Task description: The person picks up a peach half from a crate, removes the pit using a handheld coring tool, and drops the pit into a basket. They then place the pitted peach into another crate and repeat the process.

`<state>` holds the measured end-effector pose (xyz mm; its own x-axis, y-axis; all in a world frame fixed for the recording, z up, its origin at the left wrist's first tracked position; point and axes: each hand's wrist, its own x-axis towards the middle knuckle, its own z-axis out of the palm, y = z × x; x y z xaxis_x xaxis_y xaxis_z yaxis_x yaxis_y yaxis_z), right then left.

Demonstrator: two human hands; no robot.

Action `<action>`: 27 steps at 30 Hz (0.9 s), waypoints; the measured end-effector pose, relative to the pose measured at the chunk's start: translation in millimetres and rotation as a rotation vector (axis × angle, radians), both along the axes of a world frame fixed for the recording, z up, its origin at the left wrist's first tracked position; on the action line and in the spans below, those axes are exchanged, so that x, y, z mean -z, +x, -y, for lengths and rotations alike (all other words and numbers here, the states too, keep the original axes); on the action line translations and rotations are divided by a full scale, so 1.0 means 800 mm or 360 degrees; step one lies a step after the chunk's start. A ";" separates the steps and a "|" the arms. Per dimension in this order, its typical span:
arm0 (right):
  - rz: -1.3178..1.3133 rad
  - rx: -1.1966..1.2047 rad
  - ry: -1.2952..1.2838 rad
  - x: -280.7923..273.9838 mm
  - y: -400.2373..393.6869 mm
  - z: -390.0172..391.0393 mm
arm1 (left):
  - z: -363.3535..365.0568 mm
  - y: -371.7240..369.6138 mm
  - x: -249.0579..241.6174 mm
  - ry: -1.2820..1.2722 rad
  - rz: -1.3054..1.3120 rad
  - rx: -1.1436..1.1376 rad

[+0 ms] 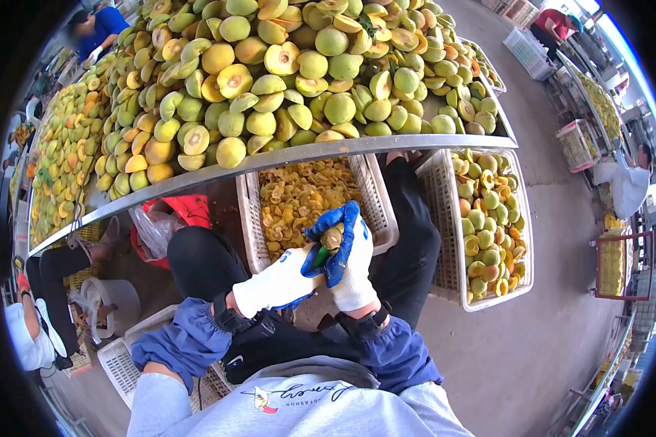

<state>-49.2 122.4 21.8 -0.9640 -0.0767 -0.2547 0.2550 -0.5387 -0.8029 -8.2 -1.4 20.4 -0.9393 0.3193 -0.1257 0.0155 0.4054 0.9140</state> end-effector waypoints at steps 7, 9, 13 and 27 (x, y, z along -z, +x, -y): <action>-0.0213 -0.0007 -0.0117 0.011 -0.011 0.004 | 0.021 -0.003 -0.021 0.1219 0.1261 0.0099; -0.0110 -0.0091 -0.0218 0.009 -0.017 0.004 | 0.021 -0.006 -0.010 0.1417 0.1359 0.0112; -0.0016 -0.0118 -0.0164 0.034 -0.022 0.005 | 0.025 -0.013 0.011 0.1891 0.1787 0.0241; 0.0204 -0.0407 -0.0058 0.089 -0.046 0.020 | 0.034 -0.020 0.076 0.2190 0.1995 0.0230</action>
<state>-86.0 106.6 -49.5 -0.8721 -0.3247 -0.3661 0.4848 -0.4717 -0.7365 -24.2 -28.2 -40.8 -0.4753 0.8431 -0.2517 -0.8772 -0.4760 0.0621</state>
